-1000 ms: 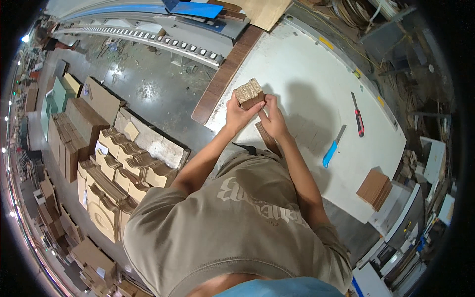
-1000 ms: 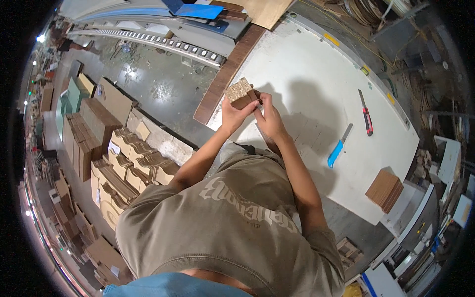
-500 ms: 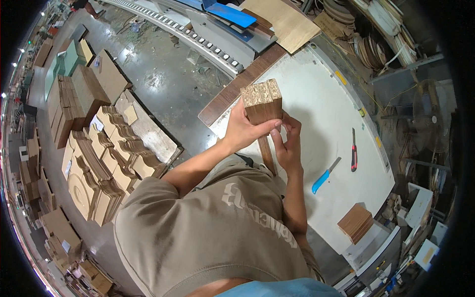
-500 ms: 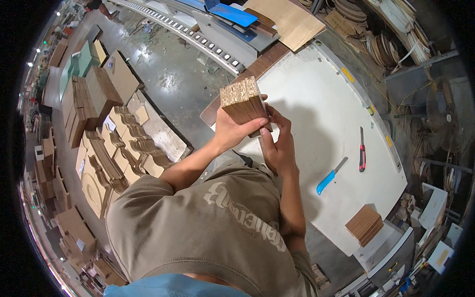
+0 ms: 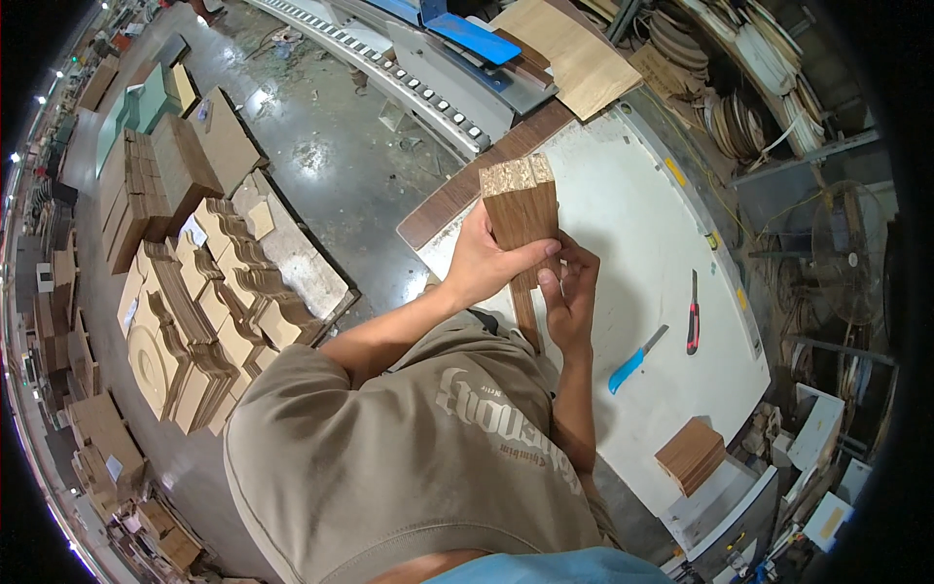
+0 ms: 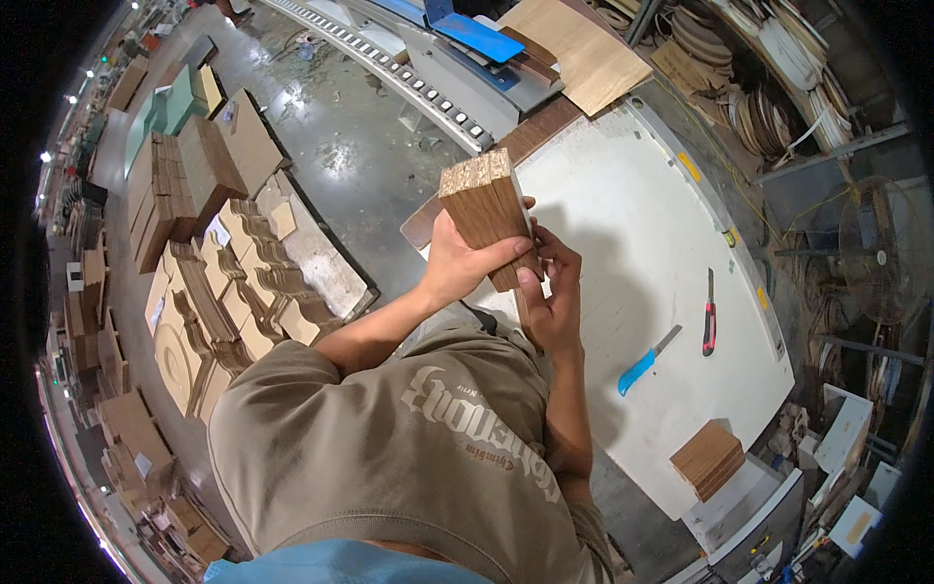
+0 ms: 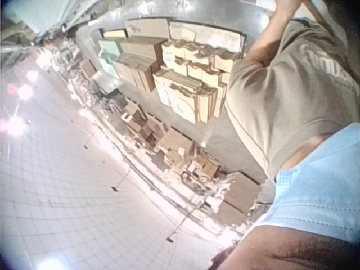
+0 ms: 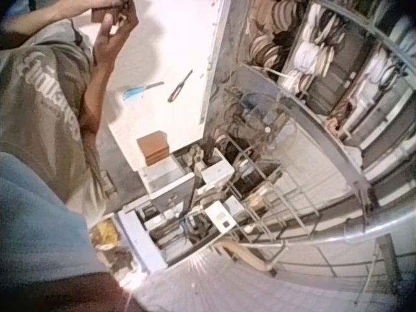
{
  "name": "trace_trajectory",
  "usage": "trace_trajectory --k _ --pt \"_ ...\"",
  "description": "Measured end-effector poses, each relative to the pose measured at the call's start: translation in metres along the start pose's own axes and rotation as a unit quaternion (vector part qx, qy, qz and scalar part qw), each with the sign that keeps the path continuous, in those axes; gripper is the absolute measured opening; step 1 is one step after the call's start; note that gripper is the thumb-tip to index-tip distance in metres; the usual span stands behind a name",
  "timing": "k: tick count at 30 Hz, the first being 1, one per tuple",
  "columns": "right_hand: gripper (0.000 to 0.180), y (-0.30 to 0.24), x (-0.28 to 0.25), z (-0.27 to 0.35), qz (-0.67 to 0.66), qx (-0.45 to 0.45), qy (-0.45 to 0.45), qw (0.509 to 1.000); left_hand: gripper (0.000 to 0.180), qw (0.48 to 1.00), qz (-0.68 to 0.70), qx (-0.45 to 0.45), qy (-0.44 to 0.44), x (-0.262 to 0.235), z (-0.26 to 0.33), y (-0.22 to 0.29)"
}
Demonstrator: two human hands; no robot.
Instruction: Assembling, inspecting, and cleaning the edges of wooden furniture blocks using a utility knife.
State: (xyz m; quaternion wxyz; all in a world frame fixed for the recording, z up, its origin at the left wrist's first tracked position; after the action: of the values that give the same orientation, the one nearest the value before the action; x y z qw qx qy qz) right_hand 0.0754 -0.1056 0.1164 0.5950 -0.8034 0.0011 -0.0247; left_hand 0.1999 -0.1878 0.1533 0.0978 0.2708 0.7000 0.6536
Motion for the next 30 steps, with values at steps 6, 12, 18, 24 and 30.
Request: trace_trajectory --k 6,12,18,24,30 --pt "0.054 -0.004 -0.003 0.003 -0.072 0.011 0.031 0.997 0.048 0.986 0.162 -0.044 0.024 0.004 -0.002 -0.005" --pt "0.090 -0.052 0.015 -0.021 0.041 -0.027 0.049 0.998 0.046 0.786 0.548 -0.273 0.084 0.018 0.005 -0.068" --pt "0.079 -0.073 0.013 -0.030 0.179 -0.056 0.062 0.980 0.049 0.750 0.604 -0.270 0.004 0.031 0.004 -0.067" --pt "0.076 -0.082 0.009 -0.028 0.189 -0.076 0.070 0.977 0.049 0.738 0.615 -0.278 -0.010 0.037 0.003 -0.066" --pt "0.076 -0.078 0.003 -0.024 0.168 -0.045 0.072 0.982 0.045 0.761 0.579 -0.289 0.045 0.039 0.005 -0.066"
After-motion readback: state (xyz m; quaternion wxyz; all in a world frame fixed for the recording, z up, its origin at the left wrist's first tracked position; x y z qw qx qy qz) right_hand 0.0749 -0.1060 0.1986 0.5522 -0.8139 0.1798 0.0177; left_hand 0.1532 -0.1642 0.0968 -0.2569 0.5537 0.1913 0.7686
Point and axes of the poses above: each hand's wrist, its own z-axis away from the middle knuckle, its own x-axis out of the palm, y = z × x, the point moved 10 cm from there along -z, towards the middle knuckle, and after that the axes turned 7 degrees about -y, right-handed, at the moved point
